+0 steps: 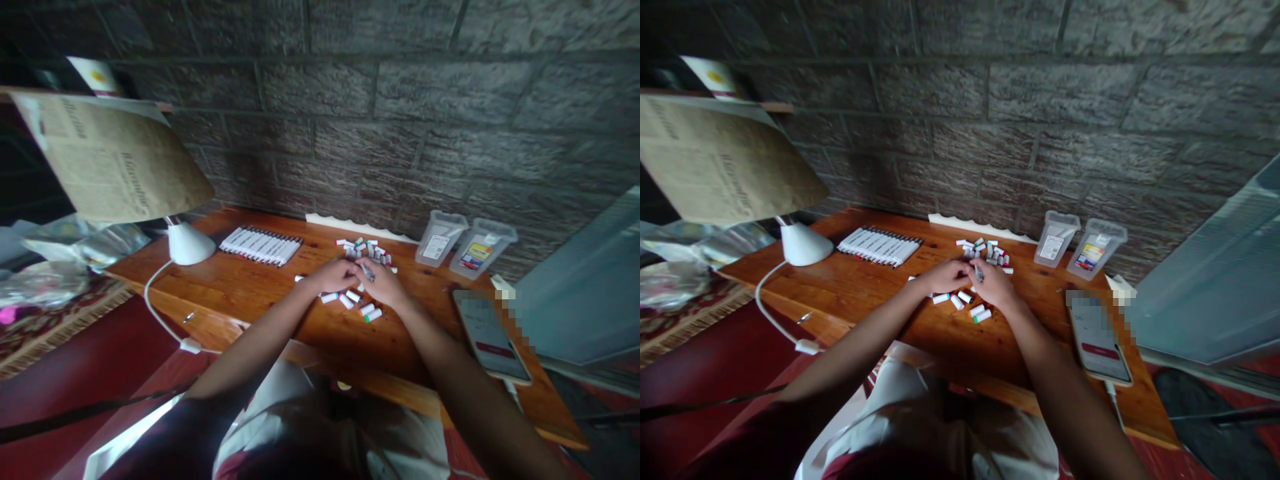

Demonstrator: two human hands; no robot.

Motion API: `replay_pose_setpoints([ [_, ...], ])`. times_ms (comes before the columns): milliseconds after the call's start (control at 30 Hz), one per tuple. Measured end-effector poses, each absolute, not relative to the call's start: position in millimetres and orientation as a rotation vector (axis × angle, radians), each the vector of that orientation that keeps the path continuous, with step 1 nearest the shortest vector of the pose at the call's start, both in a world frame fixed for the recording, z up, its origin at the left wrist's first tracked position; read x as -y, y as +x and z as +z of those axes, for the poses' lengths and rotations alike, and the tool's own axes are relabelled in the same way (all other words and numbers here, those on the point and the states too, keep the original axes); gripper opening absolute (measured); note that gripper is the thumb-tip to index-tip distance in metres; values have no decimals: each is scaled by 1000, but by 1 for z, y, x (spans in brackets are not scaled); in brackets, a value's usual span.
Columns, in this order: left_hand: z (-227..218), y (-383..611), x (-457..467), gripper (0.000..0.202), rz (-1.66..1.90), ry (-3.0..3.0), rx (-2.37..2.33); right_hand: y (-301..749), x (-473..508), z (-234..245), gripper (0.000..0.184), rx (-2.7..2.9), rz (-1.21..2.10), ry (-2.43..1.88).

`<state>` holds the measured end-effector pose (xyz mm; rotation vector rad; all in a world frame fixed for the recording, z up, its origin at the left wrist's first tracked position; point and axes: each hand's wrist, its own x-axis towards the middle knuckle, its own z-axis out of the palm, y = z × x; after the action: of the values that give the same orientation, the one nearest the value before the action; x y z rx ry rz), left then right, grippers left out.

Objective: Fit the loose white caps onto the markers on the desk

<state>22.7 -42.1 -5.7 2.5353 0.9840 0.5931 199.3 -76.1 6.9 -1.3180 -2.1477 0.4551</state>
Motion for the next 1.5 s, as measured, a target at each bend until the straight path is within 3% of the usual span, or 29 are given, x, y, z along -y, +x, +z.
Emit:
replay_pose_setpoints([
  [1500, -4, 24, 39, 26, 615, 2563, -951, 202, 77, 12, 33, 2175, 472, -1375],
])
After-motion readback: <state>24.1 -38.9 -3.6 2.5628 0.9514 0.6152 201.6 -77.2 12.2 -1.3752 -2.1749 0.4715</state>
